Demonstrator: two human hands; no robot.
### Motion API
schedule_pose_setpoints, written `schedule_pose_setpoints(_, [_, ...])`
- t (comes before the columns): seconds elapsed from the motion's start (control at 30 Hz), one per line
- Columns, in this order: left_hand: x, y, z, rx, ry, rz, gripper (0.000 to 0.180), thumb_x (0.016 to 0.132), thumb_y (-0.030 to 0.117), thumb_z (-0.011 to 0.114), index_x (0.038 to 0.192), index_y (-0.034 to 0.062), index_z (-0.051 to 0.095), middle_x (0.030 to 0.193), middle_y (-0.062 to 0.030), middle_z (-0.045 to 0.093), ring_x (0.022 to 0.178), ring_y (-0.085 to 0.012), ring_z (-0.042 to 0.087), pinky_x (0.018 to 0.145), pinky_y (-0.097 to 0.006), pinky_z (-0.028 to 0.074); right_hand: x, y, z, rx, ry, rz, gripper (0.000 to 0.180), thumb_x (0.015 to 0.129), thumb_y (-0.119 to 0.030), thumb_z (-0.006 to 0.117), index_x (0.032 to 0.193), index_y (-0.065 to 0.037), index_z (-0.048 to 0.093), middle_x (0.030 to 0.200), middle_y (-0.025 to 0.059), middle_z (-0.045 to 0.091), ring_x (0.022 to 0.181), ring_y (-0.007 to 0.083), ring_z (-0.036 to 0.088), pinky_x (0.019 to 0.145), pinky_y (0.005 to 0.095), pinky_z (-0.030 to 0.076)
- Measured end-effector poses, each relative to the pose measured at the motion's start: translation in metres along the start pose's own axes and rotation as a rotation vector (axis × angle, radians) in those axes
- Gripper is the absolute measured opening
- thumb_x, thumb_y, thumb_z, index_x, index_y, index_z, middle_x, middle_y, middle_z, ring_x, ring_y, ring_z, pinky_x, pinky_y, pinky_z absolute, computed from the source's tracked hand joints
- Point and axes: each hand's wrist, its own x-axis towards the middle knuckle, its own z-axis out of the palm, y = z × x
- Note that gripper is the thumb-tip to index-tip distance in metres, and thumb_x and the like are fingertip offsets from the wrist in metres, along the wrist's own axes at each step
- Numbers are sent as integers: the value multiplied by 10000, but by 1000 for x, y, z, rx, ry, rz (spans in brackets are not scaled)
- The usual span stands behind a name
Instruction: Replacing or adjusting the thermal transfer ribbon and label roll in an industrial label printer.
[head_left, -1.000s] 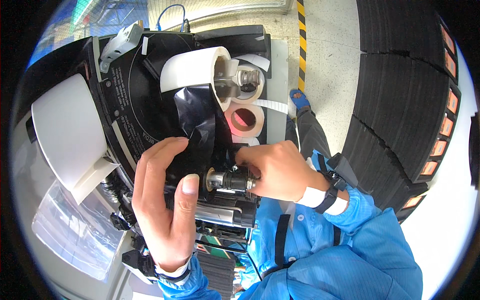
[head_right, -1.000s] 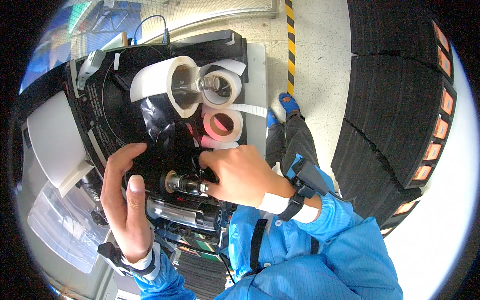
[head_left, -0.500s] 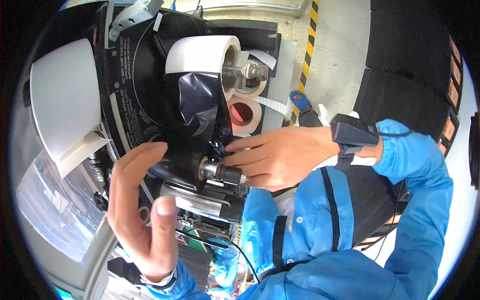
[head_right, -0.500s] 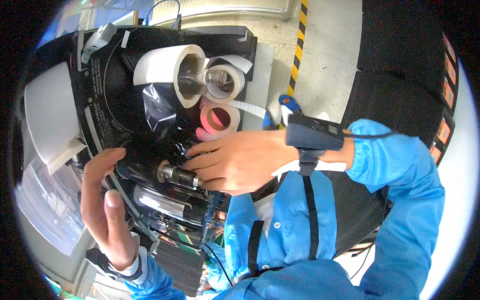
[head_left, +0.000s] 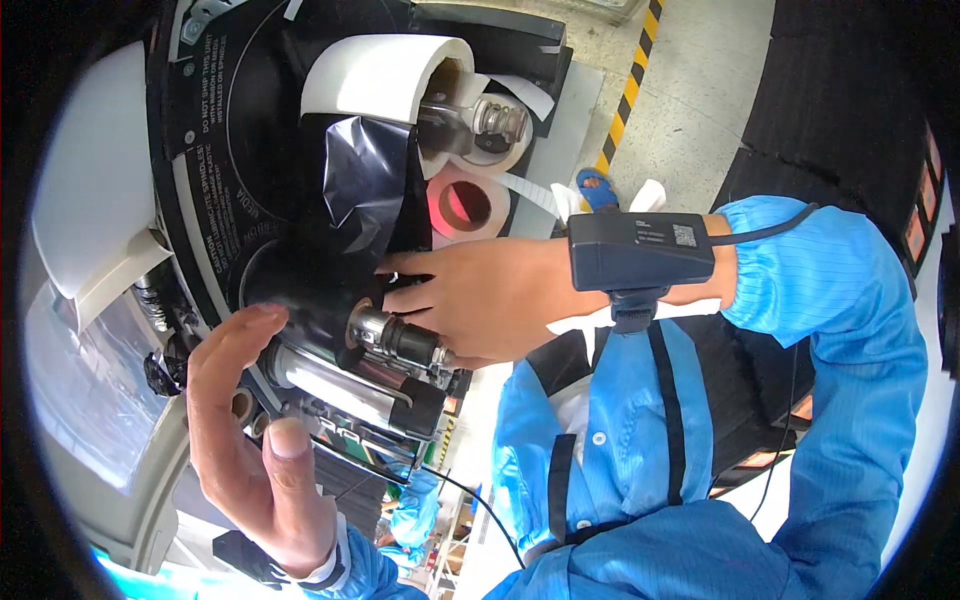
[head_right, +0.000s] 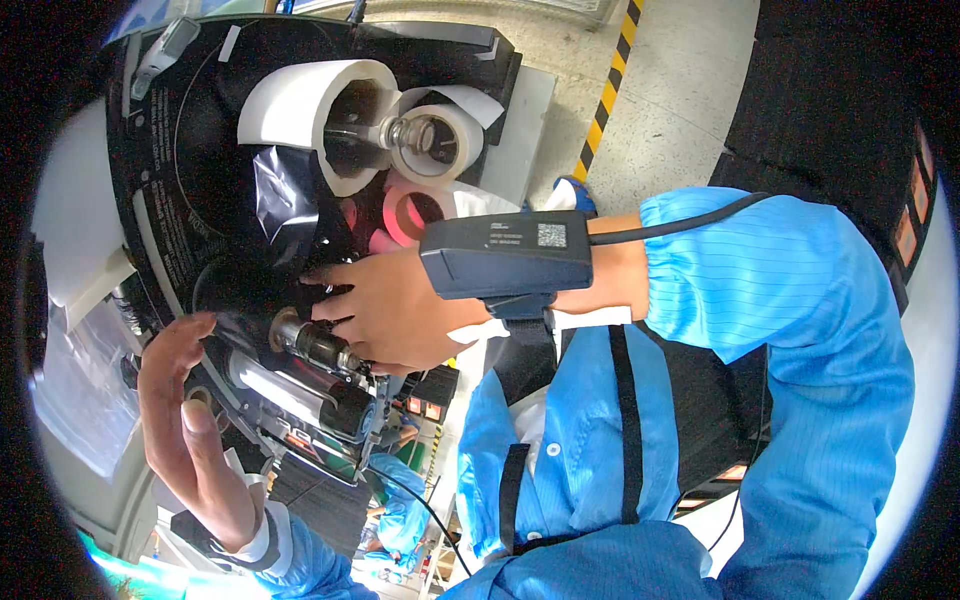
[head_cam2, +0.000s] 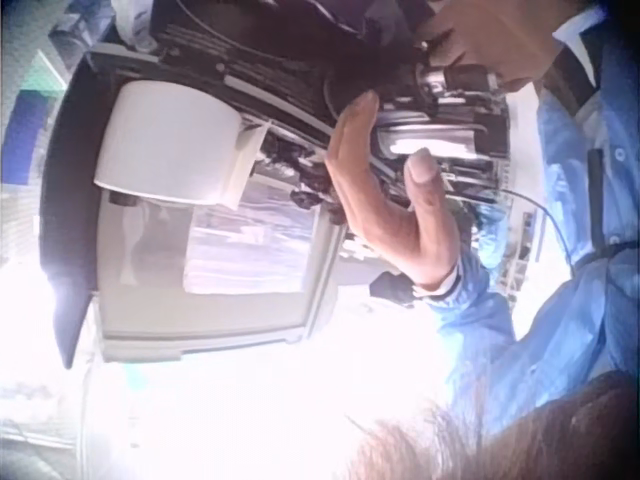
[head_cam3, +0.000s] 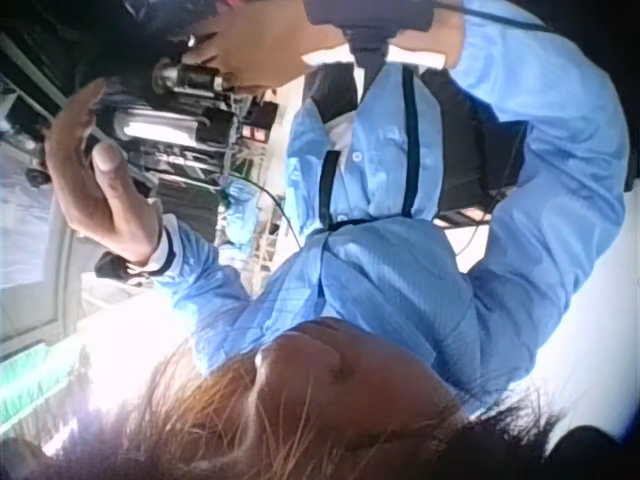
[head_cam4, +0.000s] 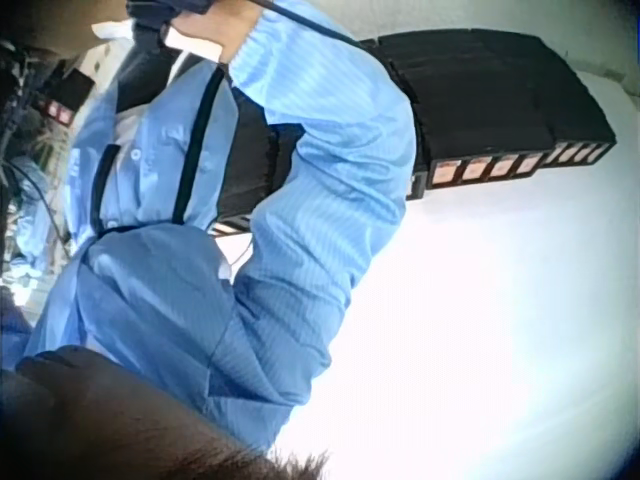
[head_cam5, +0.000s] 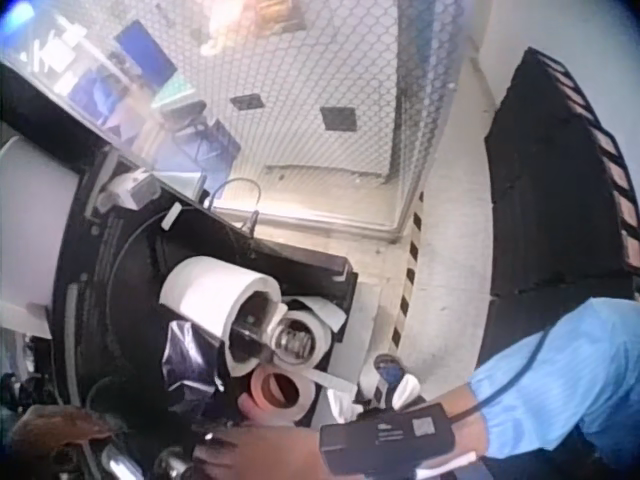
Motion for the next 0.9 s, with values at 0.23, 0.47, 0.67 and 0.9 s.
schedule_pose_setpoints(0.23, [-6,-2,2,-20,0,-16,701,991,592,604,1215,-69,667,1198,-234,686,1165,-339,649,1038,-439,458,2,5,6,35,-119,92,340,852,-319,718,970,-2,752,1104,130,693,1240,316,576,1174,530,365])
schedule_pose_setpoints(0.47, [-9,-3,0,-9,6,-7,696,1000,584,592,1211,-76,664,1198,-242,682,1170,-348,649,1047,-456,462,13,-1,9,129,5,199,386,855,-323,716,1028,21,740,1219,150,671,1231,331,577,1204,495,328])
schedule_pose_setpoints(0.67, [-10,-7,1,-8,-13,-18,694,1011,583,576,1207,-76,664,1197,-245,679,1164,-352,653,1043,-467,471,6,6,-11,69,-96,71,455,892,-366,719,1098,39,742,1266,178,641,1291,354,538,1192,481,358])
schedule_pose_setpoints(0.9, [-12,-8,2,-19,-9,-13,702,1004,600,582,1198,-69,667,1185,-246,682,1145,-352,661,1035,-465,477,5,-3,19,248,-2,284,479,964,-401,679,1227,-1,691,1230,213,644,1255,369,578,1205,558,342])
